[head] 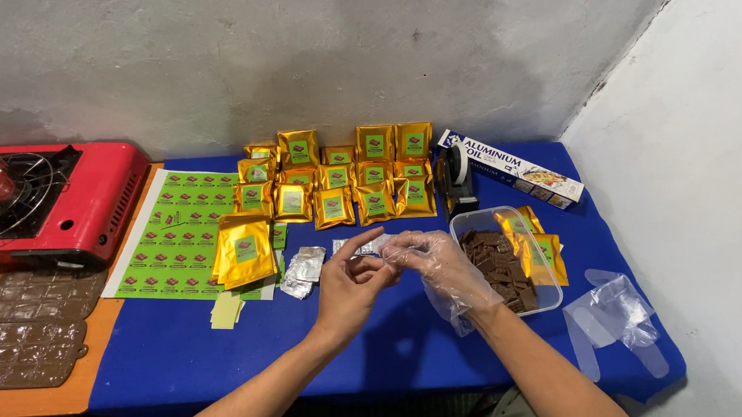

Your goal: The person is packaging food items by placing small silver packets and brown bean paste blocks into yellow pouches.

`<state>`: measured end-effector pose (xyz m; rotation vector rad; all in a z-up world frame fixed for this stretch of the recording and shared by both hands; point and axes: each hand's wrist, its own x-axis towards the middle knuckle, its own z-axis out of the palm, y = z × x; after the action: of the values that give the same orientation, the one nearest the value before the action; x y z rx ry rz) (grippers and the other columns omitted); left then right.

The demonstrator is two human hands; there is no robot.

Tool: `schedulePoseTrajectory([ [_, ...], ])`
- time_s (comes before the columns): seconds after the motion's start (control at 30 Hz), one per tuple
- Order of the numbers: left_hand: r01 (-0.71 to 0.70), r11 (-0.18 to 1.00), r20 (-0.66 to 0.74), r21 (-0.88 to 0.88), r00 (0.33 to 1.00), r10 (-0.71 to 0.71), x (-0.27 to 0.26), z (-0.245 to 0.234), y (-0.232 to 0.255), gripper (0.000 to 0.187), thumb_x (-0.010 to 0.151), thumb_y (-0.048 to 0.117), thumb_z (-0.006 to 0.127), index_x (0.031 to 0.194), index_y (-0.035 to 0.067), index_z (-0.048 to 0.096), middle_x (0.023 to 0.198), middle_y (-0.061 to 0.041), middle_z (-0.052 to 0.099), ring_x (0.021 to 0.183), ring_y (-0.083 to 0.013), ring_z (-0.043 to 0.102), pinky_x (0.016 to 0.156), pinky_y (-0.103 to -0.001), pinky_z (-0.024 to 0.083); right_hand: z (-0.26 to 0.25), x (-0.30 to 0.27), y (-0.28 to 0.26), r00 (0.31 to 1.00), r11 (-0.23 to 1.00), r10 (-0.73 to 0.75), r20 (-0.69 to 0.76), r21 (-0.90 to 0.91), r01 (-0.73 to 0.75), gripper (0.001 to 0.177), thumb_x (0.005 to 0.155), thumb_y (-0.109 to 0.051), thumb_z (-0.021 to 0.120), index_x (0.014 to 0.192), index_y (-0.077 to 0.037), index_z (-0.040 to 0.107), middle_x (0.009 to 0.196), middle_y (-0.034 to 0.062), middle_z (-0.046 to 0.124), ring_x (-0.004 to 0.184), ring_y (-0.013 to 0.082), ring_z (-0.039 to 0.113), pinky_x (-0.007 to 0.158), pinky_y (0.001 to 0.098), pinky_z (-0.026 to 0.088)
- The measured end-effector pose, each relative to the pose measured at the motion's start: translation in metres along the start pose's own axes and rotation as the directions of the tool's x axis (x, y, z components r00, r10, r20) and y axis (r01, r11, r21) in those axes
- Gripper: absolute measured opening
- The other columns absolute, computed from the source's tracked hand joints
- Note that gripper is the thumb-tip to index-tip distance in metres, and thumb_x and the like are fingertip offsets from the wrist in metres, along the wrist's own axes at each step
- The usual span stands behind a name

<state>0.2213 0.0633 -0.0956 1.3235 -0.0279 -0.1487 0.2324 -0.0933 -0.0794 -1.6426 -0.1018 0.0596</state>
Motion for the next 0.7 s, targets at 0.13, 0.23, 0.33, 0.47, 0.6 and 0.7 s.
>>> schedulePoseTrajectory([
  [0.13,-0.013,0.998,0.001,0.055,1.0,0.013,-0.003,0.0,0.007,0.06,0.08,-0.008,0.074,0.137,0.009,0.064,0.082,-0.02,0.078,0.073,-0.0213,0.078,0.076,-0.032,0.068,-0.002,-0.001,-0.006,0.996,0.985,0.084,0.027,0.148,-0.087,0.007,0.083,-0.005,0.079,0.086,0.0,0.081,0.091,0.0114,0.074,0.082,0.0165,0.06,0.077,0.0346,0.055],
  [0.23,-0.034,0.996,0.015,0.08,0.999,0.033,-0.003,0.0,0.006,0.06,0.081,-0.007,0.075,0.137,0.009,0.063,0.084,-0.02,0.078,0.074,-0.0198,0.077,0.076,-0.031,0.068,-0.004,0.004,0.005,0.99,0.961,0.138,0.02,0.239,-0.139,0.008,0.083,-0.005,0.079,0.084,0.003,0.081,0.09,0.0136,0.072,0.078,0.0177,0.061,0.076,0.0339,0.055],
  [0.33,-0.06,0.993,0.028,0.102,0.998,0.057,0.0,0.0,0.002,0.057,0.081,-0.007,0.074,0.135,0.01,0.066,0.084,-0.019,0.079,0.074,-0.0195,0.077,0.075,-0.031,0.068,-0.011,0.012,0.025,0.99,0.951,0.13,0.056,0.275,-0.141,0.009,0.083,-0.006,0.08,0.082,0.004,0.08,0.087,0.0145,0.069,0.078,0.0196,0.06,0.074,0.0368,0.056],
  [0.47,-0.051,0.993,0.031,0.11,0.998,0.048,-0.004,0.004,0.013,0.041,0.083,-0.005,0.075,0.122,0.007,0.074,0.087,-0.022,0.079,0.075,-0.0178,0.076,0.072,-0.03,0.068,-0.001,-0.001,-0.006,0.981,0.938,0.192,-0.004,0.294,-0.183,0.009,0.08,-0.001,0.081,0.086,0.006,0.081,0.092,0.0166,0.069,0.08,0.0212,0.059,0.08,0.0372,0.055],
  [0.6,-0.073,0.991,0.029,0.109,0.997,0.07,-0.003,0.004,0.012,0.04,0.083,-0.004,0.076,0.122,0.006,0.075,0.09,-0.024,0.079,0.077,-0.0201,0.077,0.072,-0.033,0.068,-0.001,-0.001,-0.006,0.975,0.936,0.22,-0.032,0.289,-0.202,0.011,0.079,0.0,0.081,0.088,0.007,0.079,0.089,0.0148,0.069,0.079,0.0206,0.062,0.079,0.0348,0.056],
  [0.7,-0.084,0.991,0.021,0.101,0.996,0.082,-0.002,0.003,0.008,0.039,0.083,-0.003,0.077,0.121,0.005,0.075,0.09,-0.026,0.078,0.078,-0.0226,0.078,0.073,-0.035,0.068,0.002,-0.003,-0.009,0.969,0.942,0.233,-0.076,0.264,-0.206,0.014,0.078,-0.001,0.083,0.089,0.006,0.079,0.084,0.0113,0.069,0.075,0.0169,0.063,0.075,0.0296,0.056],
])
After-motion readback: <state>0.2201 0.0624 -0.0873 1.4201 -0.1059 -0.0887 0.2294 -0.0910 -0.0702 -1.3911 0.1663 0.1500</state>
